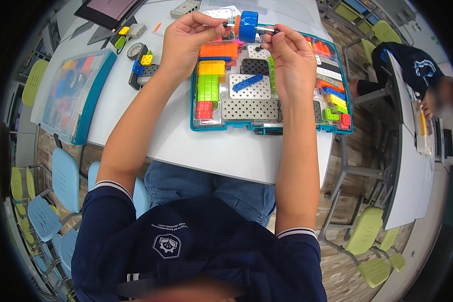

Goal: The person assembles a small mechanical device using colorful plastic parts from a kit. They connect a blue cylindrical piece to an orange disc, insert a metal rod, and add small components while occasionally referencing a tablet on the table.

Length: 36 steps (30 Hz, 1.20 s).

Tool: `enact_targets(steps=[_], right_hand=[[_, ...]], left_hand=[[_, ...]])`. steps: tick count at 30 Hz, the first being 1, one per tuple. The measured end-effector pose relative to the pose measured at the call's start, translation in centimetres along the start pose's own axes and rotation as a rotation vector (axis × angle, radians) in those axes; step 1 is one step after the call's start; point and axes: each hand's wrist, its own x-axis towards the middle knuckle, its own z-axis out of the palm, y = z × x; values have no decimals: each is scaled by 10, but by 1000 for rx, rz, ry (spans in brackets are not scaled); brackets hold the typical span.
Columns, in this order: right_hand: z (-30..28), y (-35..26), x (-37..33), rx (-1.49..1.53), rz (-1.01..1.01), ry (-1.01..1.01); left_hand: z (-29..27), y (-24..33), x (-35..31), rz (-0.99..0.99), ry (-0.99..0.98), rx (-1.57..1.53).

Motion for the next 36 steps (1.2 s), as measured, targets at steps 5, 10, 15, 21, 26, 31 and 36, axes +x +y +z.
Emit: enact_targets(steps=[5,10,15,21,26,31,36], right_hand=[[2,2,0,-8,-9,4],[5,1,-1,-95,-70,49],[9,1,-4,-201,-125,81],[15,6,-6,-259,-193,122],[18,8,-8,-217,-219,127],[21,10,-9,-201,-229,129],[24,11,-11,-205,-240,144]], left_hand=[[-3,-2,1,74,14,47],[0,1,-1,102,7,96],[3,1,-3,169,-6,168],[10,-3,-4,79,27,-30],[13,-1,-6,90,68,-21],[14,0,-6,95,78,-44],[14,-1,-7,92,92,-26]])
